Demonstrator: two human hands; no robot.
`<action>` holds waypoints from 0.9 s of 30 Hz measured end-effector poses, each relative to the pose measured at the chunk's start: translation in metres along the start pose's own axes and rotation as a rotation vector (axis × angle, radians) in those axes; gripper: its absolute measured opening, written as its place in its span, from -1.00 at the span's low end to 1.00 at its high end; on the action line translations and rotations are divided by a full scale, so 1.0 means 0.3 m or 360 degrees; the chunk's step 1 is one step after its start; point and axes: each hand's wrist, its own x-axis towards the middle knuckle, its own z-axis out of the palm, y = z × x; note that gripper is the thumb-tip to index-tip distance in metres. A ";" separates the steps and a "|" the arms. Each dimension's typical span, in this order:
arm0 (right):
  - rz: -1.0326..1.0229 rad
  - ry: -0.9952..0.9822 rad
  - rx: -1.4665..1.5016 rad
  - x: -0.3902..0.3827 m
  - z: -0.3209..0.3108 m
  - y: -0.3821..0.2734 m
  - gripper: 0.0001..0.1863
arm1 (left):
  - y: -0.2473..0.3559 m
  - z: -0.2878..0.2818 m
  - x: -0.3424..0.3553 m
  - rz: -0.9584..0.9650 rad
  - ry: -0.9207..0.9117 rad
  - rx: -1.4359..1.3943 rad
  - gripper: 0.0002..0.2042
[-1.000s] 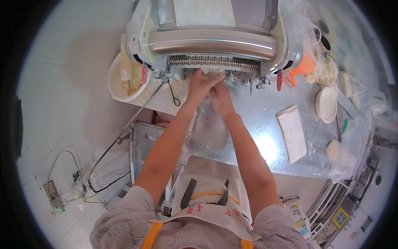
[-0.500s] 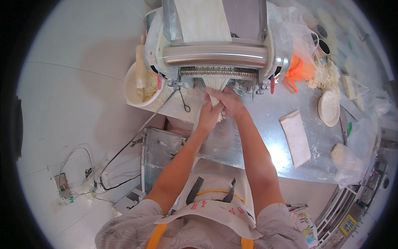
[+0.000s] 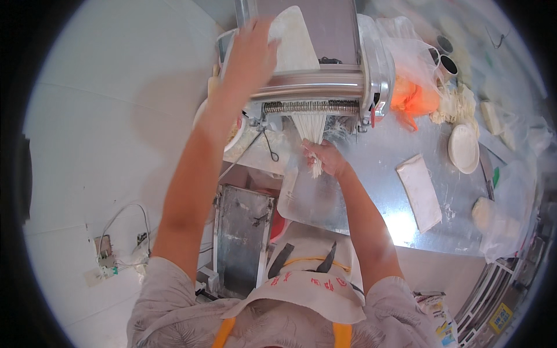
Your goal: The person operates a pasta machine to extrude dough into noodles, then gathers, cuts, and packages the noodles into plastic bags. The person handles dough sheets, noodles, a knife, and plastic bags during the process.
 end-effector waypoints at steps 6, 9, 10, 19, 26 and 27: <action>-0.0033 0.0044 -0.0070 -0.045 -0.045 0.033 -0.72 | -0.092 0.149 0.133 0.0107 -0.0106 0.0022 -0.53; -0.0048 0.0096 -0.0130 -0.057 -0.068 0.067 -0.70 | -0.082 0.138 0.139 0.0057 -0.0185 -0.0122 -0.53; -0.0033 0.0079 -0.0116 -0.062 -0.079 0.078 -0.69 | -0.070 0.135 0.141 0.0024 -0.0222 -0.0139 -0.53; 0.0075 0.0111 -0.0074 -0.120 -0.086 0.135 -0.70 | -0.034 0.137 0.087 -0.0034 -0.0044 -0.0416 -0.59; 0.0098 0.0030 -0.0133 -0.140 -0.093 0.203 -0.67 | -0.024 0.122 0.070 -0.0041 -0.0035 -0.0464 -0.62; 0.0107 0.0050 -0.0138 -0.142 -0.092 0.214 -0.66 | -0.020 0.116 0.071 -0.0073 -0.0079 -0.0462 -0.62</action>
